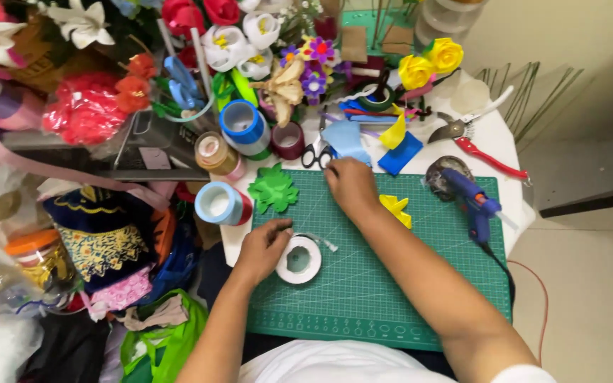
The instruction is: Preparing strips of white adhesive ribbon by cutting them with scissors and peeling the backing for a craft project.
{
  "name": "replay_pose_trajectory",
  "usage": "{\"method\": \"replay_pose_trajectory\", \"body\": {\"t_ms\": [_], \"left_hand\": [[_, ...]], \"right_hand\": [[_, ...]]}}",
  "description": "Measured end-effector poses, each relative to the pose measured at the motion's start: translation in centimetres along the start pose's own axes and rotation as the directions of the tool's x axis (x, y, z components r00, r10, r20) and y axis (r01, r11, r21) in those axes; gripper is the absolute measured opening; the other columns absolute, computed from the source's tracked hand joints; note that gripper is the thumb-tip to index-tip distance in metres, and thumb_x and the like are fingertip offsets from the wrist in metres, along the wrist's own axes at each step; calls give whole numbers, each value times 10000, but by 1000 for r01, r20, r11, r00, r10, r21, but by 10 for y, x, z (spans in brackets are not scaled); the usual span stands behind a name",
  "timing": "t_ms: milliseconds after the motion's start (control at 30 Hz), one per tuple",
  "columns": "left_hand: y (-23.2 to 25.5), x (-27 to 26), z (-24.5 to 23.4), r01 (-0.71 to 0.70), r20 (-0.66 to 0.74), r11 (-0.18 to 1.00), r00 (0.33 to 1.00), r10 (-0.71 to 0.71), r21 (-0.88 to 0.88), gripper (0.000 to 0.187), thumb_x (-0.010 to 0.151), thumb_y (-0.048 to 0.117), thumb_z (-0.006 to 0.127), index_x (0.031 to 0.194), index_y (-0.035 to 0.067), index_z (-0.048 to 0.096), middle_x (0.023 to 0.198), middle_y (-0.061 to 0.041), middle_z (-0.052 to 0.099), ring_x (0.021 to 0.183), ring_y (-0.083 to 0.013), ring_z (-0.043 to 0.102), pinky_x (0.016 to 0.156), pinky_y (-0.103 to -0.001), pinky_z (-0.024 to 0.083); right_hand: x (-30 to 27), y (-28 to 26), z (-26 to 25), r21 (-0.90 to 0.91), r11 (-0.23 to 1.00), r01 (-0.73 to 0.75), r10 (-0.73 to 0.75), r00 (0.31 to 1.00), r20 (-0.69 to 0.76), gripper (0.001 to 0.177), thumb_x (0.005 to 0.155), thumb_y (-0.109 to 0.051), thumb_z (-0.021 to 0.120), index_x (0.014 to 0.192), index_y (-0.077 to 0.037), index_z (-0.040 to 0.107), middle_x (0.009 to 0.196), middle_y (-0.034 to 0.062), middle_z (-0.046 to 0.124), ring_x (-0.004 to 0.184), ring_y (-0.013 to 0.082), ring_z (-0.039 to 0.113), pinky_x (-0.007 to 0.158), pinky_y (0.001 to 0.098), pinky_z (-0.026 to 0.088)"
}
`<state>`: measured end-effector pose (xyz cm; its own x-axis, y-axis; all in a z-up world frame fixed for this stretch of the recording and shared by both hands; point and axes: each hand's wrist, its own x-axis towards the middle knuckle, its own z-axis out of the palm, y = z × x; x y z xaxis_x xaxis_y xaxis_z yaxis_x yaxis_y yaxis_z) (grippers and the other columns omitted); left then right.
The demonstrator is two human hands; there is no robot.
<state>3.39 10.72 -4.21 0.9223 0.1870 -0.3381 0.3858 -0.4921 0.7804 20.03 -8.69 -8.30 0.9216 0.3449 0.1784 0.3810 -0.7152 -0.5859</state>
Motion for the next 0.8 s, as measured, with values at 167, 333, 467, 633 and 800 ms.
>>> {"method": "replay_pose_trajectory", "body": {"t_ms": [167, 333, 467, 633, 800], "left_hand": [[-7, 0, -1, -26, 66, 995, 997, 33, -97, 417, 860, 196, 689, 1272, 214, 754, 900, -106, 794, 868, -241, 746, 812, -411, 591], [-6, 1, -3, 9, 154, 983, 988, 20, -183, 443, 870, 140, 660, 1306, 137, 735, 943, -162, 783, 881, -245, 716, 815, -405, 593], [-31, 20, 13, 44, 127, 969, 992, -13, -245, 405, 881, 230, 752, 1272, 124, 742, 870, -90, 800, 804, -173, 744, 725, -320, 607], [-32, 24, 17, 61, 103, 967, 994, -37, -246, 442, 819, 210, 814, 1243, 105, 744, 832, -78, 798, 795, -176, 754, 710, -326, 619], [-10, 14, 12, -10, 3, 955, 1000, 11, -296, 428, 809, 99, 789, 1235, 111, 747, 833, -68, 790, 717, -98, 676, 674, -261, 602]], "right_hand": [[48, -2, 55, -251, 963, -101, 96, 995, -32, 326, 889, -342, 753, 860, -19, 712, 738, 153, 669, 731, 411, 745, 665, 569, 615], [60, -20, 32, -229, 938, -260, 287, 954, 90, 365, 840, -331, 793, 922, 19, 737, 845, 199, 723, 883, 447, 751, 761, 569, 614], [53, -41, 5, -106, 924, -368, 375, 925, 53, 330, 777, -239, 821, 906, 55, 748, 829, 225, 720, 886, 455, 742, 758, 556, 613], [60, -37, 10, -162, 911, -378, 395, 915, 85, 373, 754, -274, 855, 948, 33, 769, 879, 213, 729, 928, 437, 743, 768, 567, 614], [49, -69, -19, -78, 865, -495, 502, 855, 132, 421, 782, -229, 846, 1054, 71, 733, 997, 235, 714, 1061, 442, 707, 873, 569, 589]]}}
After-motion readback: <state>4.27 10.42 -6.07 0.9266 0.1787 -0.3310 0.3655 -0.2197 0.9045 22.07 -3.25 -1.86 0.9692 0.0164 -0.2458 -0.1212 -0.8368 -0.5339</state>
